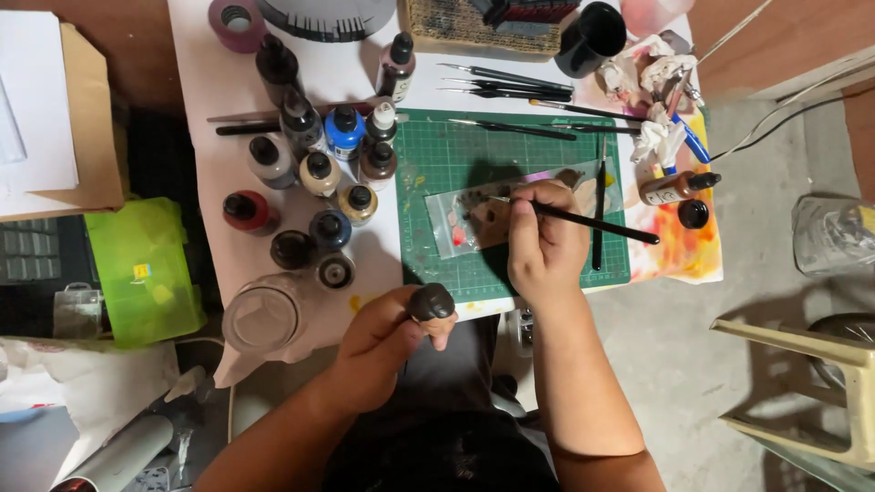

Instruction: Painting fine facial details on a miniature action figure head using a small brush and acrylic paints

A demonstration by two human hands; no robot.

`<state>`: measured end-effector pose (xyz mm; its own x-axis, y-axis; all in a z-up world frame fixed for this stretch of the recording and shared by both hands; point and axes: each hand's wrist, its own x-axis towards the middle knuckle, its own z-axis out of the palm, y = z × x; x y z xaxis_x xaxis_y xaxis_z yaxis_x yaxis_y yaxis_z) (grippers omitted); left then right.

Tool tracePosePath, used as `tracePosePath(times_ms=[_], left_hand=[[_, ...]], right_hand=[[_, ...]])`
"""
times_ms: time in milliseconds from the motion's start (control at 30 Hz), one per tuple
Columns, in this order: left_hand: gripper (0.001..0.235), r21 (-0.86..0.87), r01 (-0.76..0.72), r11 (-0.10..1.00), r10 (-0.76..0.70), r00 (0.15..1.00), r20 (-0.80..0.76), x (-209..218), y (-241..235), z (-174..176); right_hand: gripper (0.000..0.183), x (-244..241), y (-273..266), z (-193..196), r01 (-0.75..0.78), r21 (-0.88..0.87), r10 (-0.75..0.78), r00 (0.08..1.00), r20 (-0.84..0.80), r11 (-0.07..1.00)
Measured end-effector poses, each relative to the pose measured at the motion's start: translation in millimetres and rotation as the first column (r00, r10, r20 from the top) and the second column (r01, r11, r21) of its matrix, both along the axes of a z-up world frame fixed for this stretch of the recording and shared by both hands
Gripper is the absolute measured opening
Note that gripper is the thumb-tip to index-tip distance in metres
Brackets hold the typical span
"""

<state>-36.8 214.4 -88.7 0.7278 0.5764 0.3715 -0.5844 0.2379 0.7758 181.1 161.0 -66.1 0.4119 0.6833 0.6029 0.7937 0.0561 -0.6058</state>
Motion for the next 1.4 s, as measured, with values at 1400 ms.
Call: tracePosePath(times_ms=[1400], left_hand=[[0.034, 0.015, 0.038, 0.999, -0.038, 0.999, -0.005, 0.9, 7.2, 9.9]], right_hand=[[0.014, -1.4, -0.6, -2.6, 0.134, -0.102, -0.131, 0.991, 0.036, 0.986]])
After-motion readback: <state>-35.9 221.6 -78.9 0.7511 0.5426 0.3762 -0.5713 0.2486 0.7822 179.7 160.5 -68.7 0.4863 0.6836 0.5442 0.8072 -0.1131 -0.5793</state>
